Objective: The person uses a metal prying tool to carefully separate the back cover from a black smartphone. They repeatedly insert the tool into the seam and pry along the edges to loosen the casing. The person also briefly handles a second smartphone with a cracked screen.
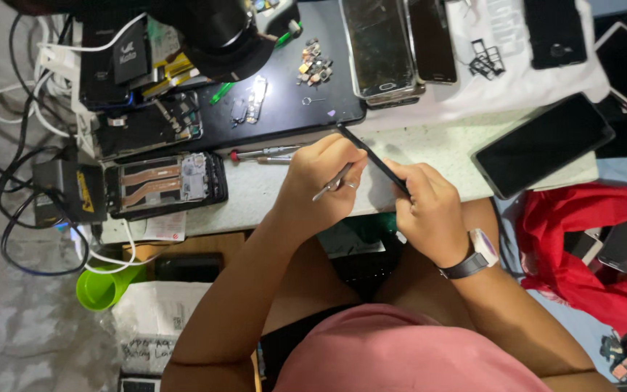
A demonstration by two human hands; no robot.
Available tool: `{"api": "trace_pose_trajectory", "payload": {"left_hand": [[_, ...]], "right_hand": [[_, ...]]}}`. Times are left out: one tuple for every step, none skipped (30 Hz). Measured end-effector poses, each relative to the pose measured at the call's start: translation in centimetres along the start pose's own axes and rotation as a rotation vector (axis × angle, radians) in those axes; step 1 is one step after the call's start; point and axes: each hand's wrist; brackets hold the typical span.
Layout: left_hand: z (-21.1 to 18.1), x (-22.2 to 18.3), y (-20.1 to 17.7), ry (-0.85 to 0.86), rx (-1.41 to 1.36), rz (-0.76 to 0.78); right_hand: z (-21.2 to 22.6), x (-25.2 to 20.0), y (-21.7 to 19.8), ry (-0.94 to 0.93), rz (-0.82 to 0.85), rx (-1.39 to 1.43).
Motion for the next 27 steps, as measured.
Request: {"api": "trace_pose_trajectory", "payload": {"left_hand": [[0.0,0.1,0.1,-0.003,0.002,0.001],[-0.1,0.3,0.1,-0.006,0.005,0.002],[-0.1,0.2,0.2,-0.017,0.001,0.006],[-0.2,0.2,0.2,-0.028,-0.004,0.009],[-0.2,0.4,0.1,-0.035,-0.007,0.010],[-0.3,0.5,0.1,-0.032,-0.013,0.014],[-0.3,0.6,0.0,-0.028,-0.019,0.018],[-0.3,0.6,-0.1,-0.024,-0.024,0.022],[-0.3,0.7,-0.1,-0.039,-0.036,0.033],[-0.3,0.7,-0.2,-0.055,-0.047,0.043],[-0.1,0.7,-0.2,-0.067,-0.059,0.053],[0.1,0.7,-0.1,-0.072,-0.058,0.059],[0.3,0.5,-0.2,-0.082,-0.052,0.063],[0.6,0.2,-0.2,-0.092,-0.046,0.067],[0.8,-0.1,0.0,-0.074,-0.038,0.041],[1.1,-0.5,0.3,-0.057,-0.029,0.015],[1.3,-0.8,0.7,-0.037,-0.023,-0.009],[1.4,-1.4,1.2,0.021,0.000,-0.066],[1.5,-1.9,1.7,0.088,0.025,-0.120],[1.6,-2.3,2.2,0.155,0.049,-0.173],[1.8,-2.6,2.9,0.180,0.094,-0.207],[2.0,-3.0,3.6,0.204,0.138,-0.242],[2.0,-3.5,4.3,0.214,0.180,-0.278],[2.4,-3.7,4.9,0.227,0.221,-0.277],[2.7,-3.8,5.3,0.237,0.270,-0.281],[2.8,-3.9,5.6,0.246,0.319,-0.284],[2.8,-3.7,5.9,0.258,0.357,-0.296]], "right_hand": [[0.0,-0.1,0.0,0.018,0.007,-0.007],[-0.1,-0.2,0.0,0.035,0.014,-0.013],[-0.1,-0.3,0.0,0.050,0.025,-0.015],[0.0,-0.5,0.1,0.054,0.028,-0.013],[0.0,-0.4,0.1,0.054,0.028,-0.014],[0.0,-0.4,0.1,0.054,0.028,-0.015],[0.0,-0.4,0.1,0.059,0.032,-0.013],[0.0,-0.4,0.1,0.063,0.037,-0.011],[0.0,-0.4,0.1,0.070,0.041,-0.009],[0.0,-0.5,0.2,0.035,0.035,-0.018],[0.0,-0.5,0.1,0.001,0.028,-0.030],[-0.1,-0.5,0.1,-0.033,0.021,-0.042],[-0.1,-0.5,0.1,-0.018,0.022,-0.035],[-0.1,-0.5,0.1,-0.003,0.023,-0.029],[-0.1,-0.5,0.2,0.011,0.022,-0.021],[0.0,-0.5,0.2,0.044,0.023,0.000],[0.0,-0.5,0.1,0.078,0.022,0.018],[0.1,-0.5,0.0,0.112,0.021,0.037],[0.1,-0.4,0.1,0.090,0.010,0.039],[0.2,-0.4,0.1,0.069,-0.001,0.040],[0.1,-0.2,0.0,0.055,-0.012,0.036],[-0.2,0.0,-0.1,0.052,-0.016,0.035],[-0.2,-0.2,-0.2,0.054,-0.007,0.039],[-0.1,-0.5,-0.1,0.057,0.002,0.044],[-0.1,-0.5,0.1,0.090,0.000,0.049],[0.1,-0.6,0.1,0.123,-0.002,0.055],[0.1,-0.4,0.2,0.146,-0.010,0.056]]}}
Point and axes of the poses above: each hand's wrist, its own x-axis towards the middle knuckle, its own y-axis out of the palm, z = x × y, and after that the axes turned 9 degrees about z, right-handed
